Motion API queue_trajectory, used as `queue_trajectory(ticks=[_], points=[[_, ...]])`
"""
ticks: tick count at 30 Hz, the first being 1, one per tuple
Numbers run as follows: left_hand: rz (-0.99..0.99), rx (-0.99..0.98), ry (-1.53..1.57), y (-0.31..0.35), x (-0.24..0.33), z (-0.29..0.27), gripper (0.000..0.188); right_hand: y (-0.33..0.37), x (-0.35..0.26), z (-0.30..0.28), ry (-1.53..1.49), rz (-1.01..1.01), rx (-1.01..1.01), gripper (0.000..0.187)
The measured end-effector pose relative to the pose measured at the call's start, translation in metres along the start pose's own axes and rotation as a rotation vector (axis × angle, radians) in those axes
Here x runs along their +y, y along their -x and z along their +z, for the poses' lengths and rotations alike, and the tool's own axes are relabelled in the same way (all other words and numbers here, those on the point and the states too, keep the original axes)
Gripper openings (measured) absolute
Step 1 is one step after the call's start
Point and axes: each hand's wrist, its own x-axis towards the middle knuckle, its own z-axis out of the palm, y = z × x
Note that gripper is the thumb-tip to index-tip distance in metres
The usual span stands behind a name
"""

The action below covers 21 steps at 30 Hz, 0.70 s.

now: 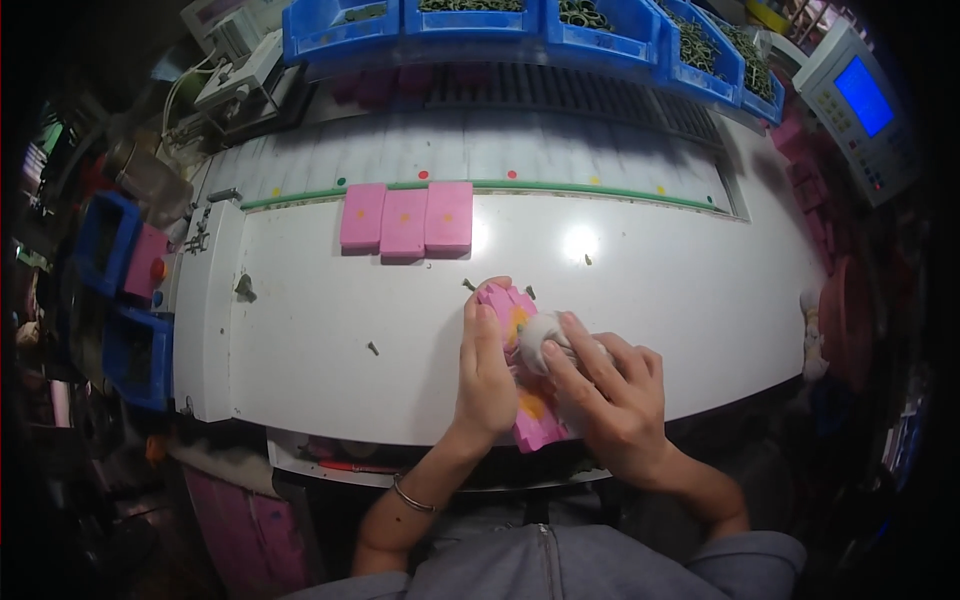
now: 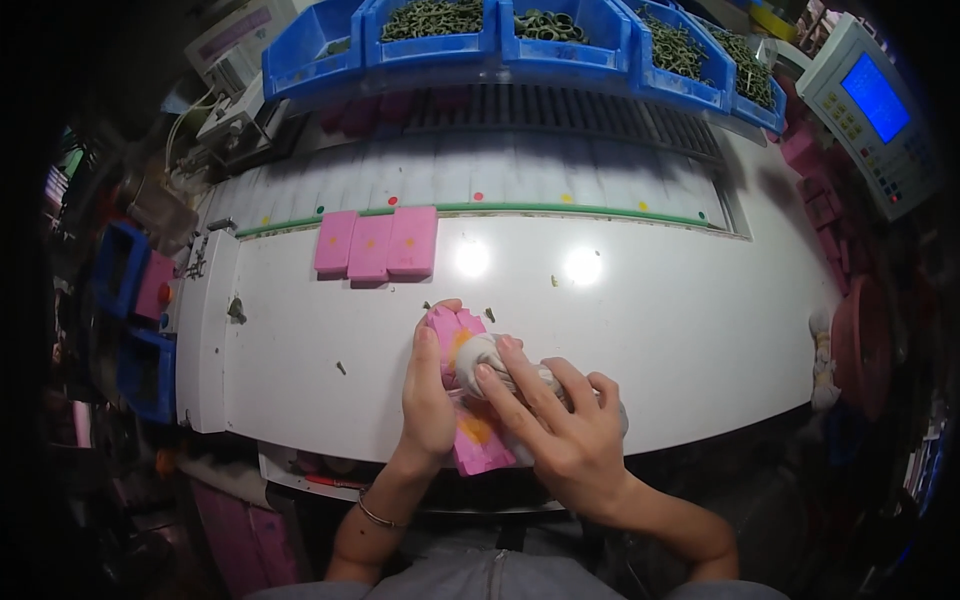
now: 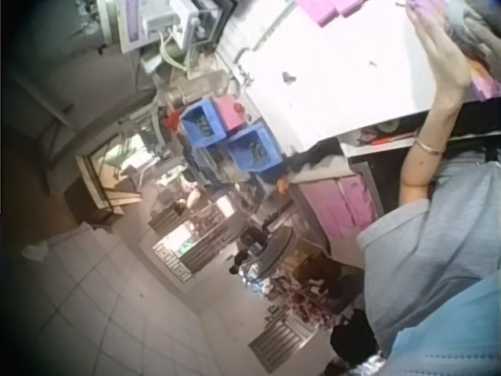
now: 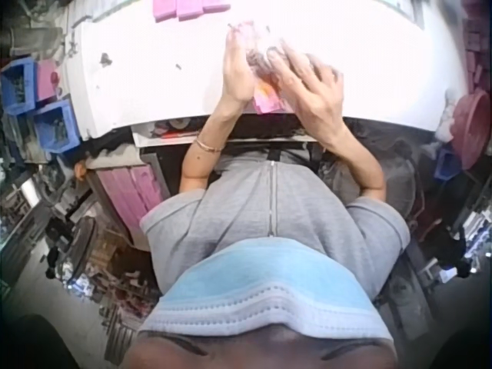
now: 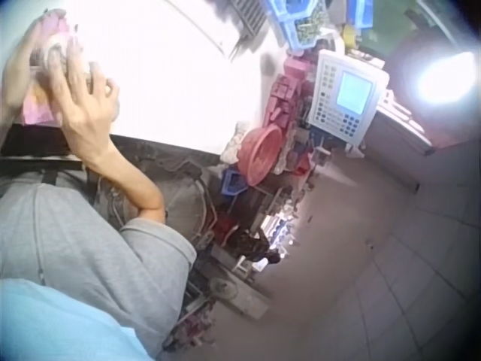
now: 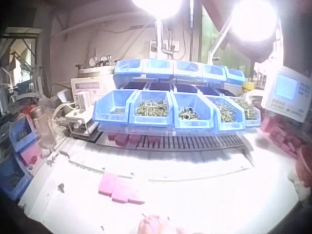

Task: The person inserts small metal components and green plastic pieces into pink silicone molds, wipes the surface of the molds with a cloth, and organizes them on a workbench.

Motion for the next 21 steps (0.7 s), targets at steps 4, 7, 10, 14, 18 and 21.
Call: queue_trajectory(ticks=[4, 7, 10, 14, 18, 21], points=[[-0.074, -0.07, 0.029, 0.005, 0.011, 0.005, 0.044, 0.005, -0.006, 0.004, 0.039, -0.047, -0.026, 0.046], [-0.012, -0.107, -0.128, 0.002, 0.007, -0.005, 0.043, -0.001, 0.003, -0.007, -0.13, 0.022, -0.142, 0.051], [-0.229, -0.133, -0.126, 0.009, 0.025, 0.004, 0.042, -0.007, 0.008, -0.013, -0.229, 0.107, -0.083, 0.06], [-0.145, -0.157, -0.161, 0.011, 0.026, 0.004, 0.042, -0.013, 0.009, -0.02, -0.184, 0.045, -0.261, 0.069], [-0.049, -0.181, -0.168, 0.01, 0.024, 0.003, 0.047, -0.005, 0.013, -0.03, -0.342, 0.115, -0.222, 0.069], [0.123, -0.116, -0.265, 0.007, 0.015, 0.005, 0.055, 0.002, 0.004, -0.036, -0.296, 0.056, -0.287, 0.071]])
